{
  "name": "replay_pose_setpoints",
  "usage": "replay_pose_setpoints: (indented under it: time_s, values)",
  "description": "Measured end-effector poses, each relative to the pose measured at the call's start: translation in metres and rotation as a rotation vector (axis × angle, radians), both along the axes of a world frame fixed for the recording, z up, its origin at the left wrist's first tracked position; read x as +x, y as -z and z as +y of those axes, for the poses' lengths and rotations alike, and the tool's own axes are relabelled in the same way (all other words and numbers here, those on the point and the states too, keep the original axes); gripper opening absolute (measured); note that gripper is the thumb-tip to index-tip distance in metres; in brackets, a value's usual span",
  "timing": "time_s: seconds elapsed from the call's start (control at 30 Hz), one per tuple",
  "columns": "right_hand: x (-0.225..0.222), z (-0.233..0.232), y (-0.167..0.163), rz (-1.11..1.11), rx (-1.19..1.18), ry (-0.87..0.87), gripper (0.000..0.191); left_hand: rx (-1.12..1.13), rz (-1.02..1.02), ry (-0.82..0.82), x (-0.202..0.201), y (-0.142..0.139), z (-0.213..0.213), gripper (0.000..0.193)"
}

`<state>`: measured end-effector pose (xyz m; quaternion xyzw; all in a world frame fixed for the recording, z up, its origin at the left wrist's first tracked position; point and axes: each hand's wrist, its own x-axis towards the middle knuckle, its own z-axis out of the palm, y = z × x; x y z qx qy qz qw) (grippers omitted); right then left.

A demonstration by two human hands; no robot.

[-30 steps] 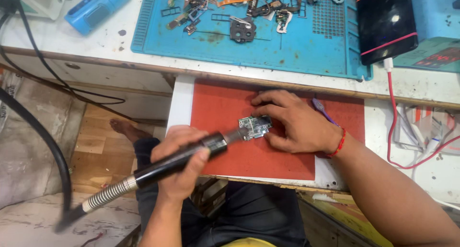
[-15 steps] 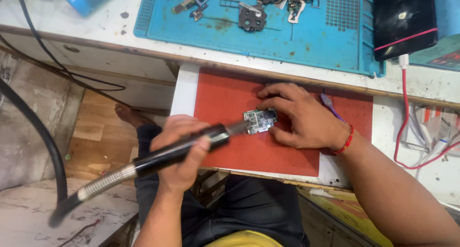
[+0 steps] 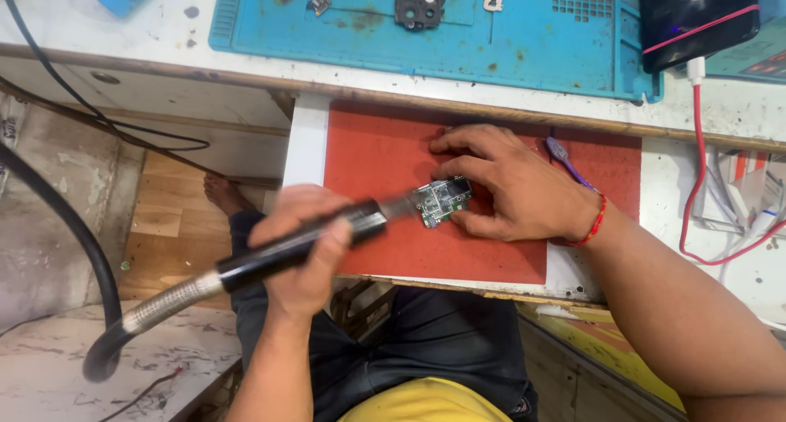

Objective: The person uses a hot air gun to heat a small circuit board placed on a red mat, then switches to a toothbrush to scrub the board's surface. The person holds the board steady with one hand while operating the tools with the other.

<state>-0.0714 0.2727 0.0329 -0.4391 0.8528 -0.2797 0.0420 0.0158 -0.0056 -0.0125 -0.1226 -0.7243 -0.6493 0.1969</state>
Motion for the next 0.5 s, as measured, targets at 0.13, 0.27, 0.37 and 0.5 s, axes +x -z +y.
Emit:
replay_pose_setpoints:
  time_s: [0.13,0.27,0.37,0.5]
  values:
    - [-0.0013,-0.0010,-0.0015,0.003,-0.006,-0.004,0.053,-0.096,0.017,-0.122,-0.0005,0.0002,-0.0004,0.029]
    - [-0.0019,-0.0002,-0.0039,-0.003,0.001,-0.025,0.055,-0.009,0.019,-0.025,0.0009,-0.0003,-0.0021,0.028]
    - [-0.0012,0.0005,-0.0043,-0.014,0.018,-0.016,0.052,-0.028,0.038,-0.039,0.0015,-0.0004,-0.0021,0.028]
    - [-0.0008,-0.0001,-0.0031,-0.007,-0.004,-0.023,0.052,-0.027,0.042,0.006,0.0007,0.0009,-0.0010,0.029]
